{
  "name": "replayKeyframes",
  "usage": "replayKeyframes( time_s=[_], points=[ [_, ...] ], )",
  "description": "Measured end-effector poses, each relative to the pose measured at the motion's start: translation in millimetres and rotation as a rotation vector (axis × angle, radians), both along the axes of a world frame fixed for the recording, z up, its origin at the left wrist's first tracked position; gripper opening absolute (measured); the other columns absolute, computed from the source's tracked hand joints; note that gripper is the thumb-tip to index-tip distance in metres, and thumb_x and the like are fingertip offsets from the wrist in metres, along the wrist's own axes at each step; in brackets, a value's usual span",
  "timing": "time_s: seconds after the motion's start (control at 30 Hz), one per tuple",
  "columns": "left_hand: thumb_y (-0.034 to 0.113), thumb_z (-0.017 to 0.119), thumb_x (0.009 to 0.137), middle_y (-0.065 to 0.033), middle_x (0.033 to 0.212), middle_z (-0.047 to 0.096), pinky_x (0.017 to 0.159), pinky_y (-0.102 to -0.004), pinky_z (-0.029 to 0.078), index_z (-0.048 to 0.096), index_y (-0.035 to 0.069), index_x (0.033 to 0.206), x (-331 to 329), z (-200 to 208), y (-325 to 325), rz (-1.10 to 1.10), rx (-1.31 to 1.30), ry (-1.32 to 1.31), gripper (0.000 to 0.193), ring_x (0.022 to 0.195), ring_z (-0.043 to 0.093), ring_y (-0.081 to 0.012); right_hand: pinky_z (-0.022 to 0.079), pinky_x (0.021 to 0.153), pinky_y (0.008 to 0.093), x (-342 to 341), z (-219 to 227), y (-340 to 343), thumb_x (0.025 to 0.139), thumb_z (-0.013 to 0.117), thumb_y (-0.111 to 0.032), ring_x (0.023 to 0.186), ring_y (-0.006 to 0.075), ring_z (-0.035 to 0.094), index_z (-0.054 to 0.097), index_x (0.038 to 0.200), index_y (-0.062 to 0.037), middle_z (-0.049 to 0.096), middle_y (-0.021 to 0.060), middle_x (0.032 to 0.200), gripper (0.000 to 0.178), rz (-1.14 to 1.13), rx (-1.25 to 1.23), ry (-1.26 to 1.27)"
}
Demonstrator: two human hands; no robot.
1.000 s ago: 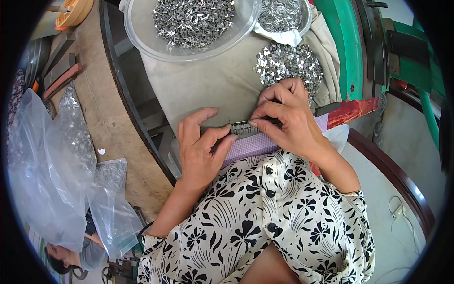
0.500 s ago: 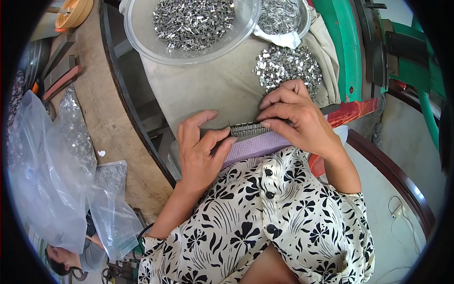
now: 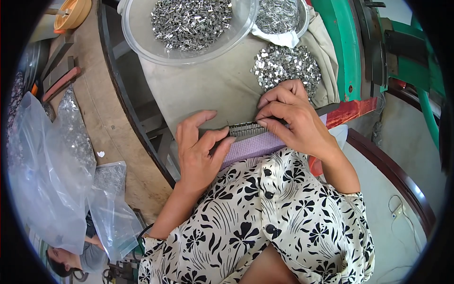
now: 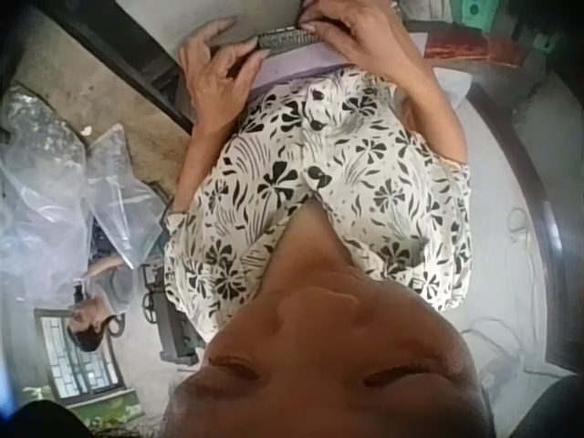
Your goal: Placing small metal components into a specialized metal strip for assembly at a workstation.
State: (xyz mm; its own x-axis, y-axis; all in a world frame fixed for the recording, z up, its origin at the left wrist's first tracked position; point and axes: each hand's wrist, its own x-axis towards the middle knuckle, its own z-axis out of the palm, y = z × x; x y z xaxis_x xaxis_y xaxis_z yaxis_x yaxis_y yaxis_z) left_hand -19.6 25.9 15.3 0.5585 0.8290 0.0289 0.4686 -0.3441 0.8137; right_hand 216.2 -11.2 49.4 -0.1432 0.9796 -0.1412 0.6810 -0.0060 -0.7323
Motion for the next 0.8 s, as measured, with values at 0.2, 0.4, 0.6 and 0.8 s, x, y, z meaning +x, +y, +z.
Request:
replayKeyframes(
  time_s=[0.2,0.4,0.6,0.8],
  points=[
    [0.007,0.084,0.068,-0.0157,0.118,0.060,0.092,-0.0398,0.044,0.072,0.004,0.090,-0.2,-0.3,0.2,-0.002,0.003,-0.008,0.026,0.109,0.056,-0.0322,0.039,0.092,0.0372,-6.4,0.9,0.2,0.072,0.080,-0.011,0.101,0.0256,0.049,0.072,0.086,-0.0076,0.061,0.0017,0.099,0.017,-0.028,0.005,-0.021],
    [0.007,0.084,0.068,-0.0154,0.118,0.060,0.092,-0.0396,0.044,0.072,0.004,0.090,-0.3,-0.1,0.3,-0.006,0.011,-0.004,0.025,0.109,0.056,-0.0318,0.039,0.092,0.0364,-6.8,-1.6,-0.6,0.071,0.080,-0.011,0.101,0.0248,0.048,0.073,0.084,-0.0085,0.061,0.0005,0.098,0.015,-0.041,0.014,-0.025],
    [0.007,0.084,0.068,-0.0154,0.119,0.059,0.092,-0.0396,0.044,0.072,0.004,0.090,-0.2,-0.4,0.5,-0.006,0.005,-0.003,0.025,0.109,0.055,-0.0319,0.038,0.093,0.0369,-7.8,-0.7,-0.1,0.071,0.080,-0.012,0.101,0.0247,0.048,0.074,0.085,-0.0096,0.061,0.0000,0.098,0.015,-0.051,-0.003,-0.039],
    [0.007,0.084,0.068,-0.0154,0.119,0.059,0.092,-0.0399,0.044,0.072,0.004,0.090,-0.6,-1.7,0.5,-0.010,0.010,-0.005,0.025,0.109,0.055,-0.0318,0.037,0.090,0.0394,-9.8,-1.6,0.7,0.073,0.078,-0.015,0.101,0.0261,0.048,0.074,0.083,-0.0096,0.060,0.0007,0.096,0.012,-0.040,0.025,-0.066]
  ],
)
